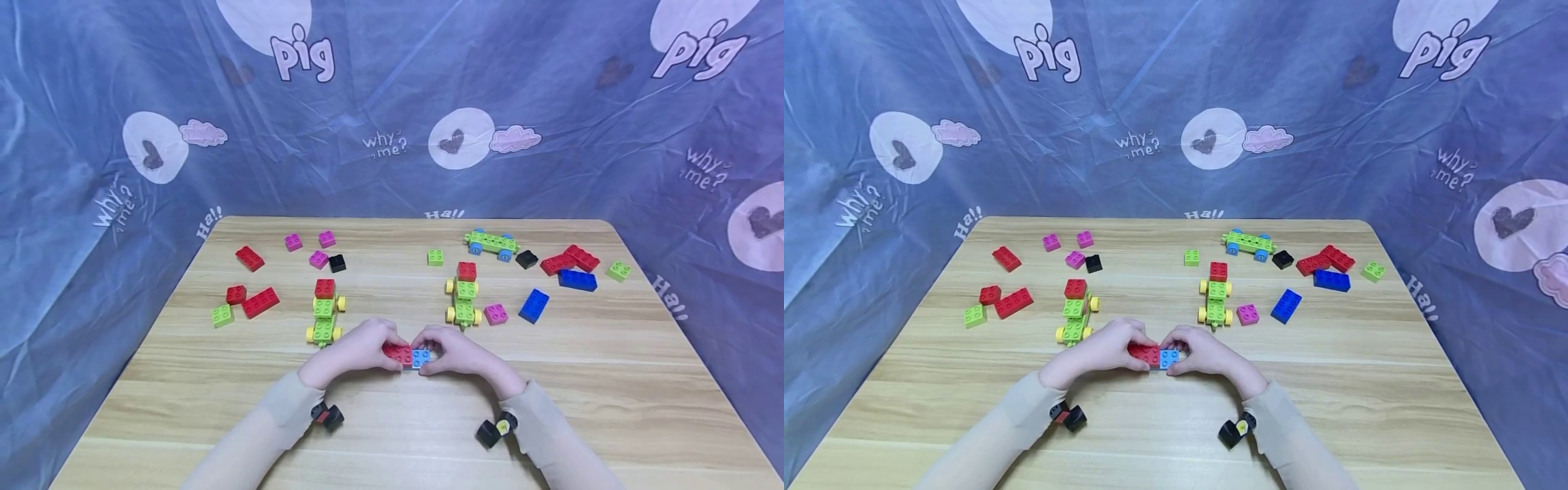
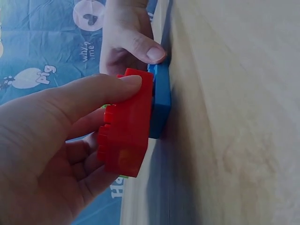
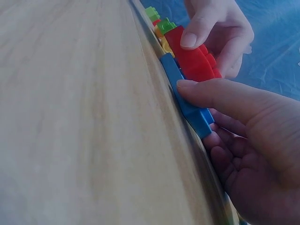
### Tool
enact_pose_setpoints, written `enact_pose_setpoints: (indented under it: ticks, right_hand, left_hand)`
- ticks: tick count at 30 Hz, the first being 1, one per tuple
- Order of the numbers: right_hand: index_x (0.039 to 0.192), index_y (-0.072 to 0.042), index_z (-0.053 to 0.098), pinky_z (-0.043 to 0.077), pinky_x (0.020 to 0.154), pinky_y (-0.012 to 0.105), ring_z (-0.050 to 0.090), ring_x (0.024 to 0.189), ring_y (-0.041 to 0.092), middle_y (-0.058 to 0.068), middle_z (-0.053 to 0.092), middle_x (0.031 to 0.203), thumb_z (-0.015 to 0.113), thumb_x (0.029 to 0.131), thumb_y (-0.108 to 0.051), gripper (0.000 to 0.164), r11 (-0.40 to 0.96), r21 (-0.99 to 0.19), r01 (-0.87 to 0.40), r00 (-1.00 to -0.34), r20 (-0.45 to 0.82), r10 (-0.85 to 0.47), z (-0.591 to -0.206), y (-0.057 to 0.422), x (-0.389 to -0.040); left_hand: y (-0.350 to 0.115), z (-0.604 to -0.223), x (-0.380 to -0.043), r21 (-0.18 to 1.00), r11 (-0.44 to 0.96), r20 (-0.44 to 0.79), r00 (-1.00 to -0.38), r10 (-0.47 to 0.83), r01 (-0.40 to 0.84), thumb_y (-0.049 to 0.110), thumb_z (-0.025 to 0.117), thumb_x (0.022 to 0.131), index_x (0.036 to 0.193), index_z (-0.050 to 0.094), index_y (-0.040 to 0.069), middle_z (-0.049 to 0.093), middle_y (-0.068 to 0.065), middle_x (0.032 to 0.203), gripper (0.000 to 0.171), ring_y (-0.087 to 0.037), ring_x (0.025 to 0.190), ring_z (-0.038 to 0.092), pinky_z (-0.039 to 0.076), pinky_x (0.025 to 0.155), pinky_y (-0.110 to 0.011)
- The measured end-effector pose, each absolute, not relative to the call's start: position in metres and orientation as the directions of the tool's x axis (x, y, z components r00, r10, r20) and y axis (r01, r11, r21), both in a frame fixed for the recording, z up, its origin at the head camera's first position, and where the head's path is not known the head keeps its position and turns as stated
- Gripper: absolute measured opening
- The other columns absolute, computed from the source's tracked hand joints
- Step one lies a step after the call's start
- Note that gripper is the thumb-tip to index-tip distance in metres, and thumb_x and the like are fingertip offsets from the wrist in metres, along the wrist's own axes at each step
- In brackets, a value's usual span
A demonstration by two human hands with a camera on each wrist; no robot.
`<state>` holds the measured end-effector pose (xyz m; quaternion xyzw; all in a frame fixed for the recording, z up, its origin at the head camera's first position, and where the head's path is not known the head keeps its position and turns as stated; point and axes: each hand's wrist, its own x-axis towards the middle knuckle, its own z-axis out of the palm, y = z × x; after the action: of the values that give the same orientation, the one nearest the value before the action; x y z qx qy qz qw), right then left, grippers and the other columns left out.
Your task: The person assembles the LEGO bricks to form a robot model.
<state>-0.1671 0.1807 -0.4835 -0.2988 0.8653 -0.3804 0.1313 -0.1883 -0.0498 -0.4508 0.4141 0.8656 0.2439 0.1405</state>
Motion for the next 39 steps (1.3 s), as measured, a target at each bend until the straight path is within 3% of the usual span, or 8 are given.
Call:
enact_pose_setpoints:
  ticks: [19, 39]
  right_hand:
    - [0.107, -0.011, 0.067, 0.044, 0.087, 0.027, 0.057, 0.097, 0.014, 0.0, 0.067, 0.104, 0.082, 0.074, -0.023, 0.038, 0.52, -0.751, -0.407, -0.784, -0.004, -0.62, -0.483, 0.181, -0.167]
    - [0.107, -0.012, 0.067, 0.045, 0.086, 0.025, 0.055, 0.093, 0.008, -0.004, 0.064, 0.101, 0.081, 0.073, -0.023, 0.038, 0.522, -0.76, -0.386, -0.792, -0.017, -0.61, -0.482, 0.179, -0.166]
  left_hand:
    - [-0.046, -0.451, -0.196, 0.639, 0.558, -0.111, -0.655, 0.748, 0.529, 0.02, 0.087, 0.068, 0.101, 0.076, 0.008, 0.07, 0.0, 0.09, 0.037, -0.006, 0.078, 0.055, 0.045, 0.07, -0.02]
    - [-0.043, -0.451, -0.199, 0.703, 0.576, -0.166, -0.691, 0.704, 0.417, 0.016, 0.09, 0.062, 0.093, 0.077, 0.007, 0.072, 0.0, 0.085, 0.035, -0.005, 0.073, 0.055, 0.046, 0.067, -0.021]
